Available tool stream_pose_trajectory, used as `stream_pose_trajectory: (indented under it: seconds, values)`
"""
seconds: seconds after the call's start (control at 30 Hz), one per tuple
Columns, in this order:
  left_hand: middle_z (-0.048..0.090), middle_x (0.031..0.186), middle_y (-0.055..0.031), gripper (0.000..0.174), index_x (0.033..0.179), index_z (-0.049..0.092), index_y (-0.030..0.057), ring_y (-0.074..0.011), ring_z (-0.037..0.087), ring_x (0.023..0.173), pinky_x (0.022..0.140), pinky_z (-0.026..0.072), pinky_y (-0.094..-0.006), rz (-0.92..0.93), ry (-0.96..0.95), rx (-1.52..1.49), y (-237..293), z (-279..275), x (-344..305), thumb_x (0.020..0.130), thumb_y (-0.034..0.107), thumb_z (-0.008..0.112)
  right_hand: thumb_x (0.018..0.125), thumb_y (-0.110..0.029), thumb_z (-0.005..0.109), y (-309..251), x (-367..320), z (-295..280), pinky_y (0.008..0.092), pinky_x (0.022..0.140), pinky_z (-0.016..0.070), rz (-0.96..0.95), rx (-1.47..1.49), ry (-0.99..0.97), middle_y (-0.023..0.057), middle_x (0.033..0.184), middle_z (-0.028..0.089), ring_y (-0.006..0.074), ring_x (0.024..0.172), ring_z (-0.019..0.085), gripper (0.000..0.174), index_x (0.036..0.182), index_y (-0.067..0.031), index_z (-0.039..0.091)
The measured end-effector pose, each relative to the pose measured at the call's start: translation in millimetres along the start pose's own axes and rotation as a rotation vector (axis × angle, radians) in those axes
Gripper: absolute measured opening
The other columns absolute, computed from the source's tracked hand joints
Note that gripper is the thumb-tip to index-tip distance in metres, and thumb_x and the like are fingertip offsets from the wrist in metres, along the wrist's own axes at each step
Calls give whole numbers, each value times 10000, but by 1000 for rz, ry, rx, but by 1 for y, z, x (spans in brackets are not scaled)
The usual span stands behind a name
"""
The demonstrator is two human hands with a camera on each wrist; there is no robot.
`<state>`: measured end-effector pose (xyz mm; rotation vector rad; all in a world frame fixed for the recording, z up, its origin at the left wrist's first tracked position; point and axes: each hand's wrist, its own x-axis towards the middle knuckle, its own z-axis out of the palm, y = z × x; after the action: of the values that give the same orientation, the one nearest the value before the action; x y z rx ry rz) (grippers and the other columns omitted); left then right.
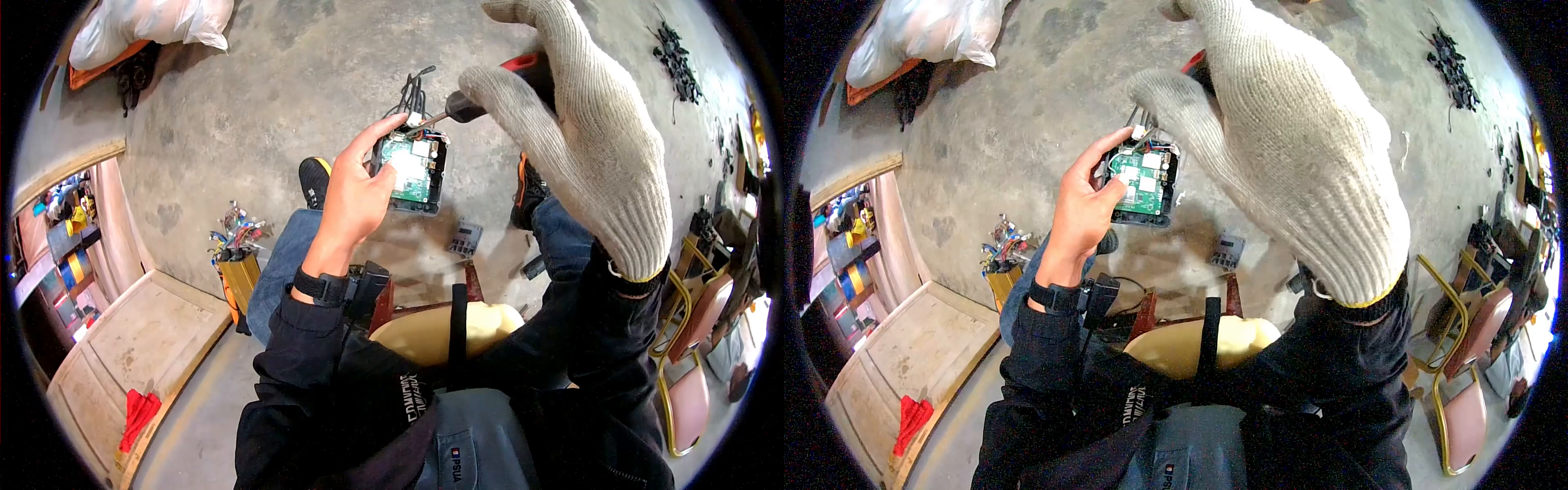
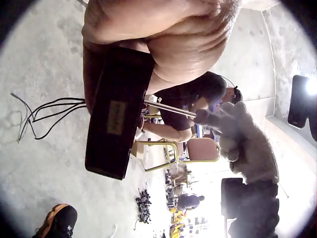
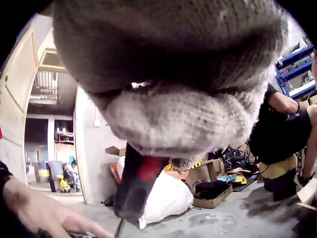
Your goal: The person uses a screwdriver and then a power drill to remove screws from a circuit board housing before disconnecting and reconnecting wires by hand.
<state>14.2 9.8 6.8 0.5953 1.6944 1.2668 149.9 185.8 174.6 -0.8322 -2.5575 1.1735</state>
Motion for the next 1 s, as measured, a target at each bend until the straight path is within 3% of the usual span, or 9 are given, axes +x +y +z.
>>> stream_pose_trajectory:
  seconds: [0.2,0.3,0.4,0.47,0.5,0.57,0.77,0.9,1.0]
  values:
    - [622,1356,-89,557,1424,580,31,-144,604,1179,1025,478,-290,27,3,63,-1,-2,1,892,-127,535,878,-115,780,0,0,2,326,761,568,-37,39,10,144,953,713,237,855,731,421,1221,-14,558]
    - [622,1355,-88,542,1424,580,31,-142,606,1170,1020,482,-289,49,-7,81,-2,-2,0,904,-117,543,868,-107,783,4,-2,20,326,755,568,-229,-210,259,133,917,718,236,818,731,428,1218,-9,557]
    - [653,1351,-140,588,1395,601,43,-198,623,1227,1061,458,-306,-6,11,10,-1,1,-1,851,-149,491,855,-92,785,4,2,15,333,752,569,18,-421,129,122,890,726,238,797,731,449,1229,-11,550]
    - [657,1346,-133,584,1394,605,47,-189,625,1218,1054,461,-302,13,21,24,-1,2,0,855,-150,494,852,-89,780,14,2,8,326,745,569,-31,47,107,125,888,729,227,783,728,444,1223,-7,550]
    - [657,1346,-133,584,1394,605,47,-189,625,1218,1054,461,-302,14,22,23,-1,1,0,855,-150,494,852,-89,780,-2,10,4,326,745,569,-32,46,107,125,888,729,227,783,728,444,1223,-7,550]
    - [658,1343,-126,579,1396,604,45,-180,627,1206,1043,466,-296,30,21,57,-1,1,0,862,-151,493,851,-84,774,-46,35,-4,312,739,568,604,56,39,130,911,728,206,802,728,442,1225,0,554]
    - [656,1342,-124,593,1401,600,43,-171,625,1197,1037,467,-291,-14,21,1,-3,0,0,855,-157,484,847,-67,748,31,5,16,311,754,569,168,-44,34,135,956,720,186,850,722,431,1230,4,562]
    - [651,1344,-125,599,1406,593,32,-164,624,1191,1031,470,-288,-3,23,-12,2,1,0,851,-161,477,851,-64,744,0,-5,4,324,778,571,-19,126,43,145,979,714,200,893,721,440,1245,1,559]
    - [640,1357,-126,597,1412,583,20,-158,622,1190,1024,474,-284,1,18,-33,3,1,0,853,-162,474,857,-76,753,-16,-3,7,329,796,571,0,-165,78,153,975,710,213,893,718,443,1248,-1,559]
